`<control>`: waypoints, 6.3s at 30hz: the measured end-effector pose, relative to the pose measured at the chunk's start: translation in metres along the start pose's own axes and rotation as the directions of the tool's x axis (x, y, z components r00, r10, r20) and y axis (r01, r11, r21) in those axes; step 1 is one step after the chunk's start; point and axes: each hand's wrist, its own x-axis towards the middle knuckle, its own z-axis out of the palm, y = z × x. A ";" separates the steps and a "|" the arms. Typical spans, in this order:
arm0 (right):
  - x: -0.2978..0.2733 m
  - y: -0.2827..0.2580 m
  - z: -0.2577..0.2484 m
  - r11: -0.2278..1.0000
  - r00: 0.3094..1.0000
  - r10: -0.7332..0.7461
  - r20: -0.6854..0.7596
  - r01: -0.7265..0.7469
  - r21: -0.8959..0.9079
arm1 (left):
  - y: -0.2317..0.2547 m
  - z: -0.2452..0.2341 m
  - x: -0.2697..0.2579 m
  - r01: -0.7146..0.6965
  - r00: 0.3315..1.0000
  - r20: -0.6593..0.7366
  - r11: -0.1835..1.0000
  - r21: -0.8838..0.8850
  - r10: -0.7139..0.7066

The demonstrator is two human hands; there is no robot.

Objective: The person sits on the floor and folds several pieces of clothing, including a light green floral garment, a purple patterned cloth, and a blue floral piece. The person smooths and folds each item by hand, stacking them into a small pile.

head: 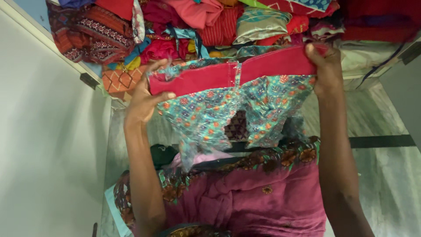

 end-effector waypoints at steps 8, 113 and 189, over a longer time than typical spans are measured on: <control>-0.009 0.007 -0.017 0.993 0.997 0.080 -0.024 -0.081 -0.084 | -0.034 -0.010 -0.009 0.022 0.967 -0.252 0.998 -0.058 -0.036; -0.128 0.286 -0.052 0.188 0.795 0.228 0.562 0.531 -0.827 | -0.345 -0.028 -0.179 0.413 0.568 -0.347 0.623 -0.664 -0.746; -0.241 0.347 0.051 0.658 0.978 0.203 0.046 -0.101 -0.746 | -0.399 0.079 -0.044 0.480 0.821 -0.354 0.878 0.001 -0.448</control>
